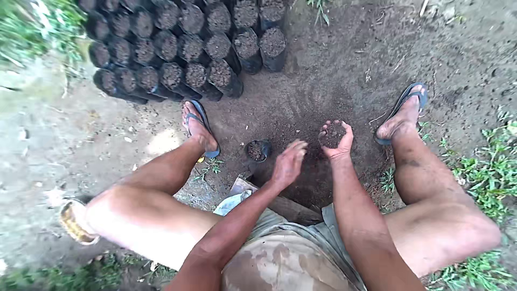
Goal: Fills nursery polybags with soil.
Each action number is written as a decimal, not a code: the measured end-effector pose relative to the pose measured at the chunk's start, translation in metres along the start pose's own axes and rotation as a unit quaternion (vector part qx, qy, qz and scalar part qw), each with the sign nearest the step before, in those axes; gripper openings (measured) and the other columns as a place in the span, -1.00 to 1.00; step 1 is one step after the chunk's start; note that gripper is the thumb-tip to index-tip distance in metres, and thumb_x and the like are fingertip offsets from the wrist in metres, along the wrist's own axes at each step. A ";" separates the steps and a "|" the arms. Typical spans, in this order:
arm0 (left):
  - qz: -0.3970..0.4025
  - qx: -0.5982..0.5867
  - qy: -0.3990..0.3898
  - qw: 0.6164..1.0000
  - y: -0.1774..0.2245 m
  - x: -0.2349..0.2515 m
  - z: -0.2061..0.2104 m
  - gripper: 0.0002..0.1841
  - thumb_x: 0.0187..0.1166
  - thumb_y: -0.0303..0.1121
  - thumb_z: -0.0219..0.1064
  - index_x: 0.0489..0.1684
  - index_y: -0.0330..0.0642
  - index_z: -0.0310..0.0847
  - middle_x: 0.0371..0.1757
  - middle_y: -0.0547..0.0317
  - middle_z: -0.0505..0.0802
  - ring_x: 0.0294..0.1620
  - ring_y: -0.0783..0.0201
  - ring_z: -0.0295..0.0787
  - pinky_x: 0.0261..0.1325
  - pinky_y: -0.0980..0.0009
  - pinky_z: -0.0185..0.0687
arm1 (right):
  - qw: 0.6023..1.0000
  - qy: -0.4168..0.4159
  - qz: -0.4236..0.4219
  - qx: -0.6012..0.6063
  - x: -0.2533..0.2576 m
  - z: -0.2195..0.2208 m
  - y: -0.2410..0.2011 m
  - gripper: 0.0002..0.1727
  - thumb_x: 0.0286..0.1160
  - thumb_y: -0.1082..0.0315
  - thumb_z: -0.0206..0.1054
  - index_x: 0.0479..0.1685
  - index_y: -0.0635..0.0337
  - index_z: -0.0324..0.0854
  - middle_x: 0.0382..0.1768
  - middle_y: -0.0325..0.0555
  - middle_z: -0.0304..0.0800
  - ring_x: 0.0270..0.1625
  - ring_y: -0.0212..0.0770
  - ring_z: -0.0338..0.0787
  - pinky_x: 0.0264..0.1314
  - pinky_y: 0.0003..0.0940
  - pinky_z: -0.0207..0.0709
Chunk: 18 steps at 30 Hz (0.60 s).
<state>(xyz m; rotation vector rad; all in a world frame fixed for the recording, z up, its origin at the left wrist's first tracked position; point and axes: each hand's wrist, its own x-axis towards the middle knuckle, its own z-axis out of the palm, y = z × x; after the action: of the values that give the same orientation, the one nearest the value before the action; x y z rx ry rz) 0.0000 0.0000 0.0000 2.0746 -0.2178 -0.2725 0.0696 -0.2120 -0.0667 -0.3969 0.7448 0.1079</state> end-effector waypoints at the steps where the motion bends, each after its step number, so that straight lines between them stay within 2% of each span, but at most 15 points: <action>1: -0.026 0.018 0.038 0.999 -0.013 -0.015 -0.022 -0.59 0.86 -0.28 -0.01 0.42 -0.21 0.69 0.54 0.09 0.74 0.63 0.23 0.59 0.73 0.15 0.48 | 1.000 -0.009 0.002 0.013 -0.011 0.007 0.005 -0.57 0.72 -0.13 -0.11 -0.10 -0.07 0.54 -0.14 -0.16 0.79 -0.23 -0.19 0.81 -0.26 -0.26 0.73; 4: -0.154 0.043 0.175 0.972 -0.054 -0.043 -0.081 -0.53 0.90 -0.22 -0.13 0.44 -0.17 0.68 0.45 0.06 0.79 0.52 0.21 0.68 0.67 0.10 0.51 | 0.999 -0.037 0.005 0.030 -0.039 0.036 0.030 -0.59 0.72 -0.13 -0.10 -0.17 -0.08 0.52 -0.19 -0.19 0.77 -0.24 -0.21 0.80 -0.25 -0.25 0.73; 7: -0.270 -0.013 0.287 0.919 -0.085 -0.048 -0.110 -0.49 0.91 -0.15 -0.19 0.43 -0.08 0.69 0.41 0.11 0.83 0.46 0.22 0.72 0.62 0.06 0.51 | 0.997 -0.069 -0.005 0.019 -0.064 0.071 0.065 -0.55 0.72 -0.16 -0.15 -0.18 -0.08 0.50 -0.22 -0.17 0.76 -0.24 -0.17 0.79 -0.26 -0.21 0.72; 8: -0.305 -0.043 0.294 0.905 -0.092 -0.049 -0.112 -0.48 0.91 -0.09 -0.18 0.46 -0.07 0.67 0.42 0.07 0.81 0.50 0.18 0.69 0.63 0.03 0.48 | 0.997 -0.079 -0.010 0.017 -0.070 0.080 0.078 -0.54 0.72 -0.16 -0.16 -0.19 -0.07 0.50 -0.23 -0.16 0.76 -0.24 -0.15 0.79 -0.25 -0.20 0.71; 11: -0.386 -0.142 0.247 0.878 -0.103 -0.052 -0.107 -0.42 0.89 0.09 -0.13 0.55 -0.08 0.57 0.45 -0.14 0.73 0.53 -0.05 0.61 0.55 -0.20 0.46 | 0.994 -0.105 -0.032 -0.011 -0.080 0.102 0.117 -0.51 0.74 -0.16 -0.21 -0.23 -0.05 0.47 -0.24 -0.13 0.76 -0.22 -0.10 0.80 -0.21 -0.13 0.71; 14: -0.386 -0.147 0.208 0.887 -0.106 -0.050 -0.101 -0.39 0.89 0.12 -0.15 0.63 -0.06 0.52 0.53 -0.10 0.71 0.61 -0.02 0.57 0.64 -0.18 0.40 | 0.993 -0.096 -0.036 -0.053 -0.082 0.116 0.146 -0.50 0.75 -0.15 -0.22 -0.24 -0.02 0.47 -0.27 -0.09 0.77 -0.24 -0.07 0.81 -0.23 -0.09 0.72; 18: -0.380 -0.145 0.201 0.891 -0.109 -0.049 -0.099 -0.40 0.90 0.10 -0.16 0.57 -0.08 0.57 0.47 -0.12 0.74 0.57 -0.03 0.60 0.60 -0.20 0.41 | 0.984 -0.082 -0.058 -0.146 -0.073 0.116 0.173 -0.50 0.79 -0.08 -0.20 -0.27 0.04 0.49 -0.26 -0.04 0.79 -0.05 0.00 0.83 0.10 0.04 0.71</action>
<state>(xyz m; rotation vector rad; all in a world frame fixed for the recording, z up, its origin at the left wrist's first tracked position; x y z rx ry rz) -0.0139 0.1487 -0.0416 1.7771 0.8589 -0.3074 0.0498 -0.0042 0.0060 -0.7014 0.5423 0.1390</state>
